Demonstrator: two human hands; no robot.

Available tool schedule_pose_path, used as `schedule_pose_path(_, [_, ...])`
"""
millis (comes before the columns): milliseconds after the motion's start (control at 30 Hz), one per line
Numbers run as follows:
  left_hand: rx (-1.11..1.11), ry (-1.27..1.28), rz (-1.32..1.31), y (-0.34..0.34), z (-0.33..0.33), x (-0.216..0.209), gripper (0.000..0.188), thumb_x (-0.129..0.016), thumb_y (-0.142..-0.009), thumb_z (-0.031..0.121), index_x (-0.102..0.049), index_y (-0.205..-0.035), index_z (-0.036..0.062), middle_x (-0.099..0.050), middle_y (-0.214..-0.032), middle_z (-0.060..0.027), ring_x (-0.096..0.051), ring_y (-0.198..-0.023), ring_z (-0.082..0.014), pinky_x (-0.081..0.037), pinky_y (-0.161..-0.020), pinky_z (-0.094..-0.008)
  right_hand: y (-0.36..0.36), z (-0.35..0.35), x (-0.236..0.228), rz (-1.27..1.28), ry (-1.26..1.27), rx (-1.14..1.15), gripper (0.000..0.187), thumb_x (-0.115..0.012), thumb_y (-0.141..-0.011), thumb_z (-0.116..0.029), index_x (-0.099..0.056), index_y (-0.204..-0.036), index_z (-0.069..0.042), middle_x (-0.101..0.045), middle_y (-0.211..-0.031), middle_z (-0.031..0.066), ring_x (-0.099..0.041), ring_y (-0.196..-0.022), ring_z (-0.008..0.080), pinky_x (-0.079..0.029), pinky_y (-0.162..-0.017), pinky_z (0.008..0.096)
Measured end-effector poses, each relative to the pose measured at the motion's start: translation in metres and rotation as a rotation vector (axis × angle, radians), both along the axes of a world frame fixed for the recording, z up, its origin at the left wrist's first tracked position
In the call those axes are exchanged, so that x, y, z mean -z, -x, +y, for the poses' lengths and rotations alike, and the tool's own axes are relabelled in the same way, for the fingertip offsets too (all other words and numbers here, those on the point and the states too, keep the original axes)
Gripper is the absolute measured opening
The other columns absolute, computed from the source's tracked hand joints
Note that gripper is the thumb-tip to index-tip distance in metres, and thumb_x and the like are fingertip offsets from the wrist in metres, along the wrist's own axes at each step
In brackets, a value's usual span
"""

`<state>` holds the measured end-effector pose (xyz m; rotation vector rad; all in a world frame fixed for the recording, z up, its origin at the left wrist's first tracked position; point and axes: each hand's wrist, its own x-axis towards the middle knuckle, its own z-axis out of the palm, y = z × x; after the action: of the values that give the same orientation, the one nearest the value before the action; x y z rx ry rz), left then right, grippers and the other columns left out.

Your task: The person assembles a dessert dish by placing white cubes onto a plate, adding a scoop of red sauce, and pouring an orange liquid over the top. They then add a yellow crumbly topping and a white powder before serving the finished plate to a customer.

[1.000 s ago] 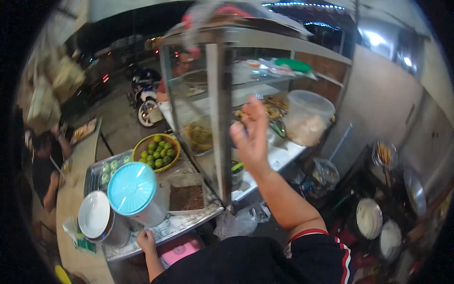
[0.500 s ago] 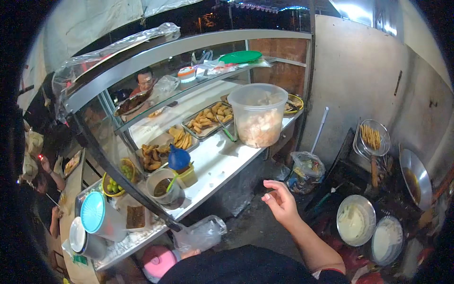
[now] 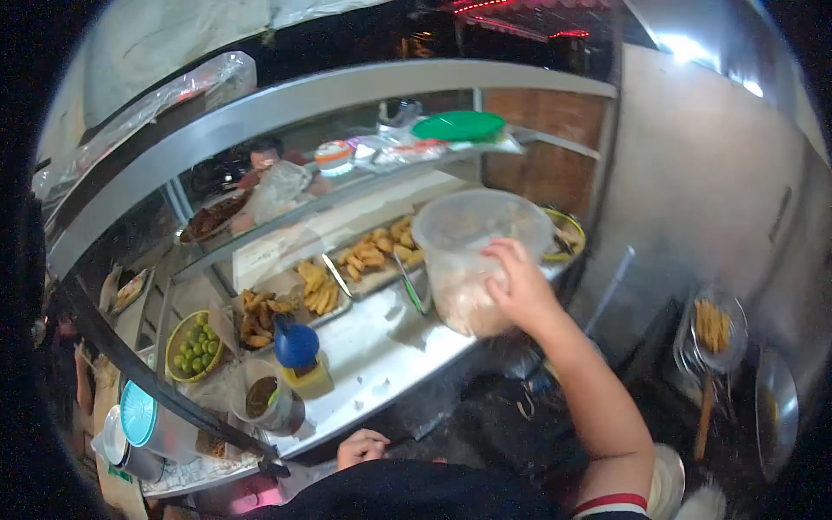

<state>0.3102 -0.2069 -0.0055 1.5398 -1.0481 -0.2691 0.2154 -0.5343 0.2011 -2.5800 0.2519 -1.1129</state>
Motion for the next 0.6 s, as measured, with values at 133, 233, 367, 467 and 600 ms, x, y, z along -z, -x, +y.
schedule_pose_path(133, [0.100,-0.038,0.379,-0.020,-0.057,-0.037,0.015,-0.054,-0.084,0.012,-0.060,-0.080,-0.0012,-0.059,-0.086,-0.0101,-0.059,-0.076,-0.0224,-0.047,-0.074,-0.0317,-0.058,-0.104,-0.033,-0.004,0.302,0.124,0.037,-0.061,-0.069,-0.010,-0.051,-0.105,-0.005,-0.046,-0.110,0.0174,-0.044,-0.105,0.0355,-0.037,-0.090,0.0408])
schedule_pose_path(233, [0.292,0.183,0.425,-0.059,-0.083,-0.076,0.019,-0.052,-0.086,0.019,-0.056,-0.085,0.0004,-0.057,-0.085,-0.0096,-0.058,-0.076,-0.0244,-0.039,-0.092,-0.0390,-0.099,-0.177,-0.042,0.078,0.435,0.279,0.042,-0.059,-0.068,-0.007,-0.050,-0.110,-0.005,-0.045,-0.116,0.0182,-0.045,-0.105,0.0360,-0.040,-0.089,0.0400])
schedule_pose_path(367, [0.570,0.633,0.400,-0.073,-0.082,-0.180,0.034,-0.053,-0.083,0.036,-0.050,-0.066,0.0077,-0.049,-0.057,-0.0037,-0.053,-0.060,-0.0197,-0.027,-0.096,-0.0561,-0.142,-0.249,-0.051,0.094,0.434,0.321,0.048,-0.057,-0.065,-0.003,-0.049,-0.112,-0.005,-0.046,-0.118,0.0169,-0.047,-0.106,0.0353,-0.043,-0.086,0.0410])
schedule_pose_path(467, [0.769,0.861,0.165,-0.045,-0.078,-0.267,0.046,-0.039,-0.091,0.044,-0.047,-0.060,0.0109,-0.039,-0.045,0.0002,-0.048,-0.049,-0.0148,-0.030,-0.092,-0.0558,-0.190,-0.299,-0.055,0.059,0.477,0.234,0.049,-0.052,-0.067,0.001,-0.047,-0.115,-0.004,-0.044,-0.121,0.0191,-0.043,-0.111,0.0360,-0.038,-0.092,0.0414])
schedule_pose_path(600, [0.793,0.897,0.227,0.016,-0.124,-0.313,0.043,-0.034,-0.093,0.032,-0.040,-0.056,0.0103,-0.037,-0.048,-0.0040,-0.044,-0.041,-0.0141,-0.045,-0.068,-0.0443,-0.225,-0.366,-0.064,0.092,0.572,0.231,0.052,-0.051,-0.068,0.002,-0.045,-0.120,-0.003,-0.043,-0.124,0.0205,-0.043,-0.112,0.0360,-0.037,-0.094,0.0423])
